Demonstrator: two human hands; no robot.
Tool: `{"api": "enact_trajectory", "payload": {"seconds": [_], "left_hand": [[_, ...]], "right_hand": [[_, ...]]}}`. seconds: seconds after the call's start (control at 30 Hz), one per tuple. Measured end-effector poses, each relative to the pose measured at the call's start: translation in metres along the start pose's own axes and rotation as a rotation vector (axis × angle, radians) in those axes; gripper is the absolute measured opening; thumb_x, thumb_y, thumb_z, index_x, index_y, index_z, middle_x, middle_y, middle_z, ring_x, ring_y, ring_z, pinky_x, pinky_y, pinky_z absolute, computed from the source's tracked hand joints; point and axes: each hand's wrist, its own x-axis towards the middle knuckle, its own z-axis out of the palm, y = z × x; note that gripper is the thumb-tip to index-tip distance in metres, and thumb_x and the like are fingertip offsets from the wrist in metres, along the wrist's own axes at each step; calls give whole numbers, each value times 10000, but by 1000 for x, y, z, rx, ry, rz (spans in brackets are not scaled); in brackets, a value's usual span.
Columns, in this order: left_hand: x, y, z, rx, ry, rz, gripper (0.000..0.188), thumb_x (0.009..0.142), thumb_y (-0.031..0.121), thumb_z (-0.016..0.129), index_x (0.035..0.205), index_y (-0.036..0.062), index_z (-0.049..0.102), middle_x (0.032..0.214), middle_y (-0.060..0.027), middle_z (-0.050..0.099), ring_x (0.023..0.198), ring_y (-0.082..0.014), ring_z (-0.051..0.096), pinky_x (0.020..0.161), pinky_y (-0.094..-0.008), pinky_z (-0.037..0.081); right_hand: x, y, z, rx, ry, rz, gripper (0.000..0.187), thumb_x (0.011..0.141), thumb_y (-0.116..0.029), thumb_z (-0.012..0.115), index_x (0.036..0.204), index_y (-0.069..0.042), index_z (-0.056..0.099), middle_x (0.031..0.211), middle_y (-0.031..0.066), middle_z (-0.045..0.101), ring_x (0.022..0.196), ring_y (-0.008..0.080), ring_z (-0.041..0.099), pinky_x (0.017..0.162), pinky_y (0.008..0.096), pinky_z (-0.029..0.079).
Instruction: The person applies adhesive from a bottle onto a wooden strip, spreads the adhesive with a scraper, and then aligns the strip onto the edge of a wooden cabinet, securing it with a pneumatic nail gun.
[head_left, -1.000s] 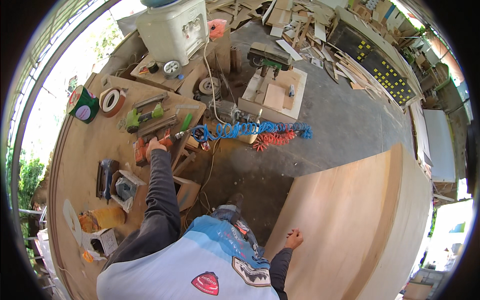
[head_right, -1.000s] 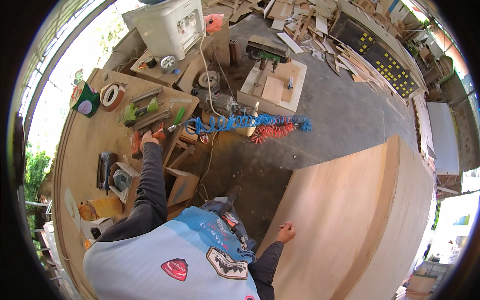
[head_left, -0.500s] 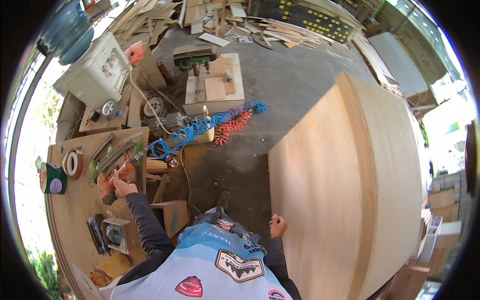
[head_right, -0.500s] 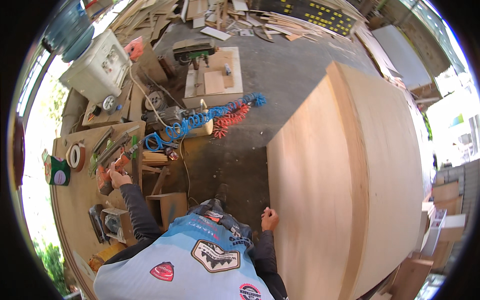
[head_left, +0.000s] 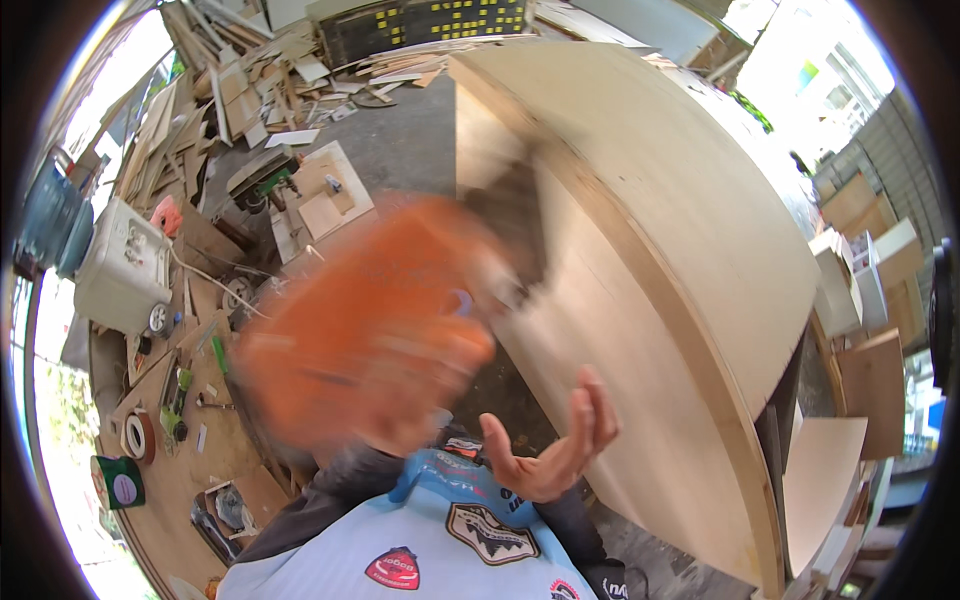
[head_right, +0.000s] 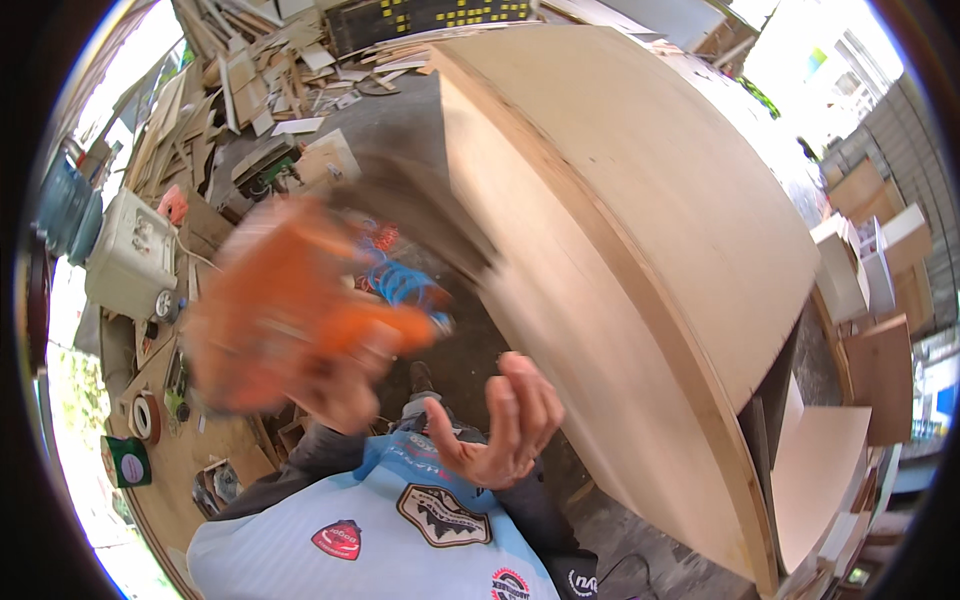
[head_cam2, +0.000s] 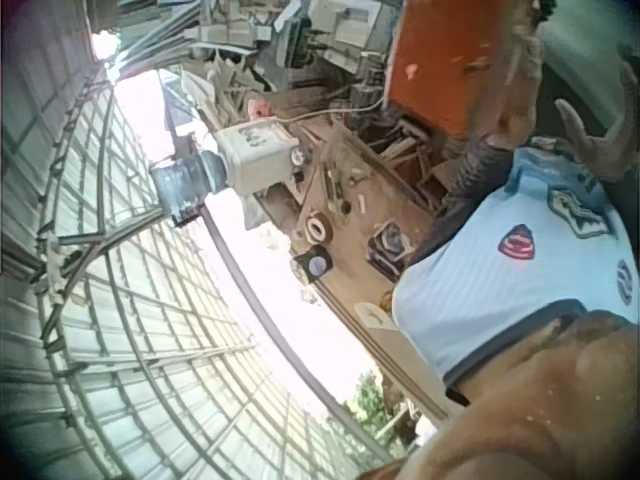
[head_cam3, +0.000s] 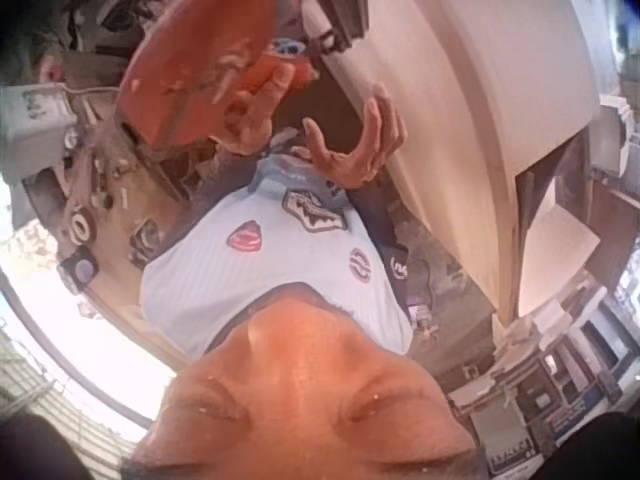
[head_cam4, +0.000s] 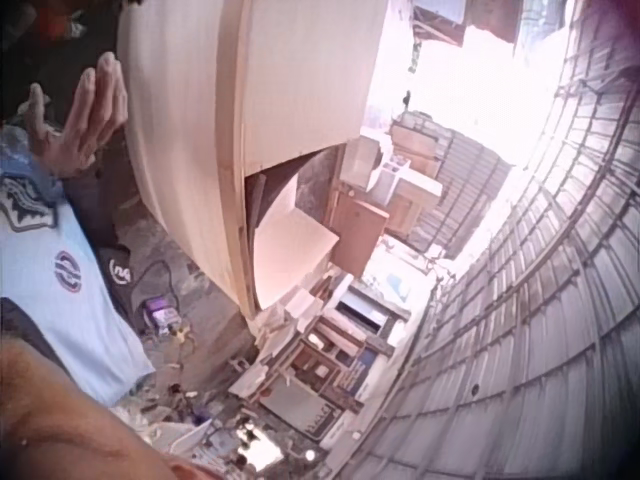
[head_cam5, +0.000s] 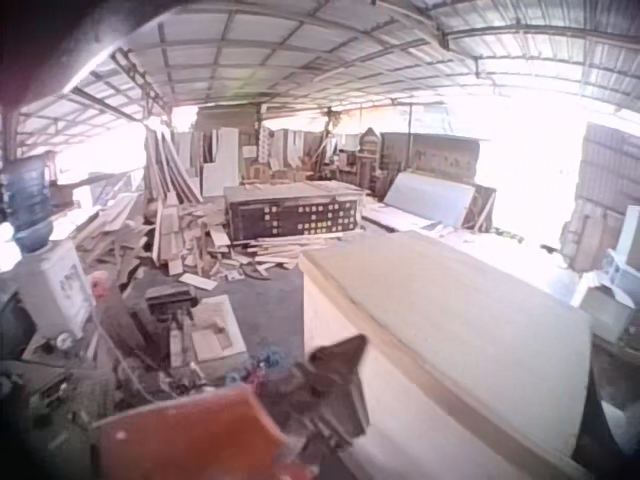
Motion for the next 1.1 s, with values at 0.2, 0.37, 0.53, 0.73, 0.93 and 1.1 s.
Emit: {"api": "enact_trajectory", "payload": {"seconds": [0.2,0.37,0.53,0.73,0.93,1.1], "left_hand": [[-74,126,80,-663,-779,315,366,713,139,796,1006,26,609,868,-75,603,786,-265,617,651,-389,521],[-117,168,82,-1137,-1052,559,364,811,118,794,1089,-46,625,926,-111,649,808,-265,662,641,-351,554],[-94,175,107,-1528,-1349,496,413,806,192,859,1086,-39,664,977,-143,679,777,-261,672,625,-337,549],[-82,179,162,-1257,-1538,474,283,735,64,877,968,-16,739,791,-131,704,637,-210,676,591,-292,546],[-46,225,222,-1064,-1676,959,189,770,-10,808,939,2,726,818,-123,697,670,-206,672,586,-303,530],[-30,324,260,-1065,-1648,1215,61,865,-77,653,911,-40,667,825,-124,666,741,-271,655,689,-349,511]], "right_hand": [[-43,-4,-88,-249,188,59,371,873,-126,743,1198,-47,583,993,92,666,937,244,665,916,439,509],[-85,-8,-161,-397,259,244,378,836,-83,750,1159,-69,555,929,67,654,912,226,669,956,458,492],[-115,-38,-197,-307,413,573,398,799,-39,756,1121,-91,528,865,41,642,887,208,673,996,476,474],[-223,-58,-205,-362,690,1172,403,772,30,690,1137,-49,539,865,7,557,795,144,584,871,361,471],[-199,-50,-227,-263,1393,1021,390,883,-50,642,1250,15,529,850,32,585,645,113,543,655,272,457],[-234,-28,-269,-326,1455,868,268,970,-83,629,1207,22,562,790,45,587,593,106,520,600,287,470]]}}
